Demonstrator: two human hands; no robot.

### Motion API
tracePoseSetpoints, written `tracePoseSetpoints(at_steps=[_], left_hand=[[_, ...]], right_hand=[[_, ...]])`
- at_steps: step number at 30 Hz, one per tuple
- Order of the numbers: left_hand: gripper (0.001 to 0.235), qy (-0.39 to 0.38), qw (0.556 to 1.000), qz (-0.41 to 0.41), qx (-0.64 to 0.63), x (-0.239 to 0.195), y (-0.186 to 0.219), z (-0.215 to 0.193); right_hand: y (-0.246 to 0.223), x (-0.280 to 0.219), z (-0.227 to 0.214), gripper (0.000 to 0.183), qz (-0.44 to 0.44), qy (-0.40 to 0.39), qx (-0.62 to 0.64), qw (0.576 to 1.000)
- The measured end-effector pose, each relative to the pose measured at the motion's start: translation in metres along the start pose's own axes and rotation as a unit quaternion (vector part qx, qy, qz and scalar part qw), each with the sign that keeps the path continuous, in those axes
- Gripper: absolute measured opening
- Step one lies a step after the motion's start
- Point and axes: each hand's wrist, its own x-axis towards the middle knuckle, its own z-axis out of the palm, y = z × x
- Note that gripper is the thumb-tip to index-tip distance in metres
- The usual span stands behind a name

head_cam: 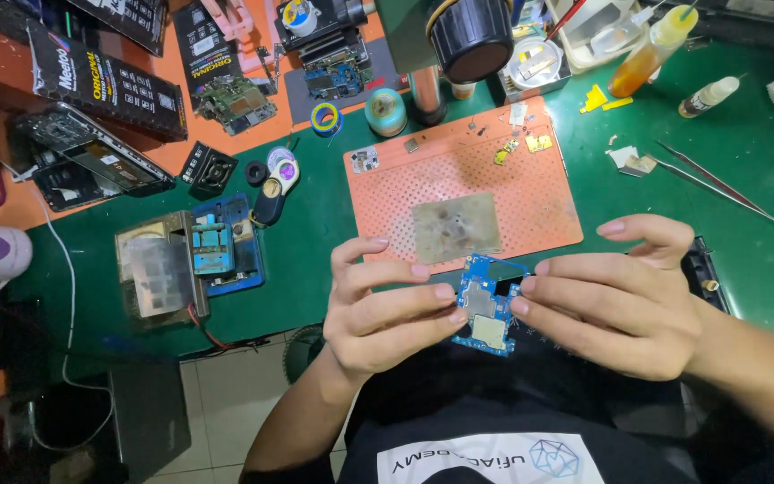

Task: The person handles a small black fan and a blue circuit board on a workbench. They then pick up a disassembled smartphone chassis containing a battery and connect a ribbon cable to the internal components.

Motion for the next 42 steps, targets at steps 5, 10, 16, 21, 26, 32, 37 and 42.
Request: tracePoseSetpoints(at_steps=[5, 10, 16, 21, 26, 32, 37, 42], left_hand=[[0.013, -0.005, 0.996, 0.059, 0.069, 0.003, 0.001, -0.006], [0.013, -0.009, 0.993, 0.073, 0.091, 0.002, 0.0, -0.006], [0.018, -0.009, 0.991, 0.083, 0.102, 0.002, -0.001, -0.007], [0.019, -0.012, 0.992, 0.078, 0.097, 0.001, -0.001, -0.007], [0.017, -0.017, 0.992, 0.075, 0.097, 0.001, 0.001, -0.009], [0.014, -0.014, 0.994, 0.068, 0.085, 0.003, 0.003, -0.008], [0.008, -0.033, 0.998, 0.022, 0.041, 0.003, 0.006, -0.007], [0.015, 0.007, 0.982, -0.169, -0.08, -0.008, 0.016, 0.012]], right_hand=[[0.001, 0.0, -0.001, 0.011, -0.036, 0.023, -0.051, 0.998], [0.001, -0.001, 0.0, 0.011, -0.044, 0.026, -0.062, 0.997], [0.002, -0.002, -0.001, 0.013, -0.046, 0.029, -0.06, 0.997], [0.001, -0.002, -0.003, 0.013, -0.032, 0.028, -0.063, 0.997], [-0.001, -0.001, -0.003, 0.012, -0.014, 0.04, -0.062, 0.997], [-0.001, -0.002, -0.005, 0.015, -0.008, 0.021, -0.057, 0.998], [0.0, -0.001, -0.004, 0.015, -0.006, 0.027, -0.052, 0.998], [-0.007, -0.006, 0.007, 0.004, 0.138, 0.002, 0.041, 0.99]])
